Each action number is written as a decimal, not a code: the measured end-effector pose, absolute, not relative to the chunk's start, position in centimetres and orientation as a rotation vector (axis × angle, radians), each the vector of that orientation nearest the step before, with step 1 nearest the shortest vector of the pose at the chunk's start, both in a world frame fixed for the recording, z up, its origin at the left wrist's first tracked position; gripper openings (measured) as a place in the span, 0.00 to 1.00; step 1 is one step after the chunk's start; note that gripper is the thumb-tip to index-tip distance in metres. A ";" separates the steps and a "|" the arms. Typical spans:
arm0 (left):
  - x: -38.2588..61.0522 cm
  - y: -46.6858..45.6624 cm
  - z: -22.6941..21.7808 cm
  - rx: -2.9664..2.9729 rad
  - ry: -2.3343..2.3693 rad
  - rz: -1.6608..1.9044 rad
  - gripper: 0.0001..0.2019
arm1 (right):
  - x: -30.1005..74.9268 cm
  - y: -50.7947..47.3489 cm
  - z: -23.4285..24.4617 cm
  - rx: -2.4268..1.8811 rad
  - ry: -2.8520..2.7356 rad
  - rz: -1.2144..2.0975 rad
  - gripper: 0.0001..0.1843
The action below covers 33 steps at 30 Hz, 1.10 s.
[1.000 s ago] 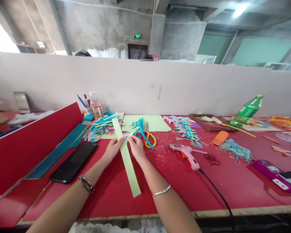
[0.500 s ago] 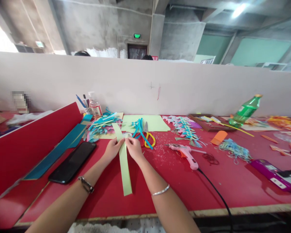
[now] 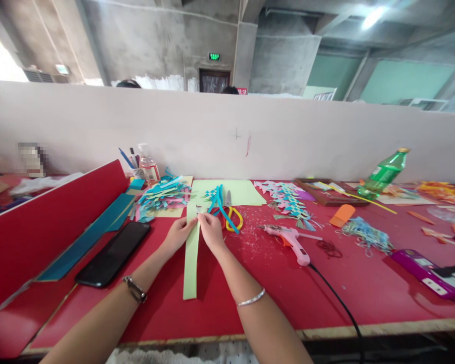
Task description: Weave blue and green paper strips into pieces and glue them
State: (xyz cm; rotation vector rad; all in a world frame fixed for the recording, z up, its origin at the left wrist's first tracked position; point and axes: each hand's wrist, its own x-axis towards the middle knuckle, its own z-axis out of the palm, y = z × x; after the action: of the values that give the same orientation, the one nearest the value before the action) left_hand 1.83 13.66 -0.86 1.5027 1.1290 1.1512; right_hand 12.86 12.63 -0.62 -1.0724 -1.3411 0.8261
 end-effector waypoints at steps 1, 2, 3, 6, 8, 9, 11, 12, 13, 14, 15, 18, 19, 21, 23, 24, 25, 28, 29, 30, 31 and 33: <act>1.8 13.7 -0.9 1.504 1.137 1.164 0.19 | 12.8 12.6 -0.6 -1.067 -1.356 0.836 0.16; 1.7 13.8 -0.9 1.505 1.145 1.175 0.19 | 12.8 12.6 -0.6 -1.063 -1.371 0.845 0.16; 1.7 13.8 -0.9 1.508 1.153 1.185 0.20 | 12.8 12.5 -0.6 -1.060 -1.383 0.850 0.16; 1.6 13.9 -0.9 1.516 1.172 1.206 0.19 | 12.7 12.5 -0.7 -1.058 -1.399 0.854 0.16; 1.6 14.0 -0.9 1.518 1.181 1.219 0.19 | 12.7 12.6 -0.9 -1.061 -1.398 0.854 0.16; 1.7 14.0 -0.9 1.518 1.185 1.224 0.20 | 12.6 12.6 -0.9 -1.064 -1.396 0.854 0.16; 1.7 14.0 -0.9 1.513 1.191 1.229 0.20 | 12.6 12.7 -1.1 -1.070 -1.391 0.853 0.16; 1.7 14.0 -0.9 1.508 1.194 1.230 0.20 | 12.6 12.8 -1.1 -1.071 -1.389 0.852 0.16; 1.7 14.0 -0.9 1.501 1.196 1.229 0.20 | 12.6 12.8 -1.1 -1.072 -1.387 0.850 0.16; 1.7 13.9 -0.9 1.492 1.199 1.224 0.20 | 12.6 12.8 -1.1 -1.072 -1.385 0.849 0.16; 1.7 13.9 -0.8 1.480 1.202 1.215 0.20 | 12.6 12.8 -1.0 -1.072 -1.383 0.847 0.16; 1.7 13.7 -0.5 1.433 1.218 1.174 0.21 | 12.7 12.7 -1.0 -1.070 -1.377 0.853 0.15; 1.6 13.7 -0.4 1.415 1.224 1.158 0.22 | 12.7 12.7 -1.0 -1.070 -1.374 0.860 0.15; 1.6 13.6 -0.3 1.382 1.230 1.128 0.22 | 12.7 12.8 -1.1 -1.072 -1.369 0.882 0.14; 1.5 13.7 -0.2 1.350 1.233 1.103 0.23 | 12.7 12.9 -1.2 -1.074 -1.367 0.911 0.13; 1.4 13.7 -0.2 1.334 1.233 1.090 0.23 | 12.7 13.0 -1.3 -1.075 -1.367 0.925 0.13; 1.3 13.8 -0.1 1.317 1.232 1.072 0.23 | 12.7 13.0 -1.4 -1.075 -1.368 0.937 0.13; 1.1 13.9 0.0 1.261 1.205 1.010 0.24 | 12.8 13.1 -1.5 -1.074 -1.371 0.966 0.13; 1.1 13.8 0.0 1.248 1.190 0.994 0.24 | 12.8 13.1 -1.5 -1.075 -1.372 0.973 0.13; 1.1 13.8 0.1 1.246 1.181 0.989 0.24 | 12.8 13.1 -1.5 -1.076 -1.373 0.980 0.13; 1.1 13.7 0.2 1.255 1.179 0.996 0.23 | 12.8 13.1 -1.5 -1.077 -1.375 0.987 0.13; 1.2 13.5 0.2 1.293 1.193 1.038 0.21 | 12.9 13.0 -1.4 -1.080 -1.381 1.000 0.13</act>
State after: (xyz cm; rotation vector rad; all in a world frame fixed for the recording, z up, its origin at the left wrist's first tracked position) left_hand 1.22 13.49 0.22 1.2927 1.1931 1.0377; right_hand 12.86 13.03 -1.43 -1.0800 -1.3810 0.9996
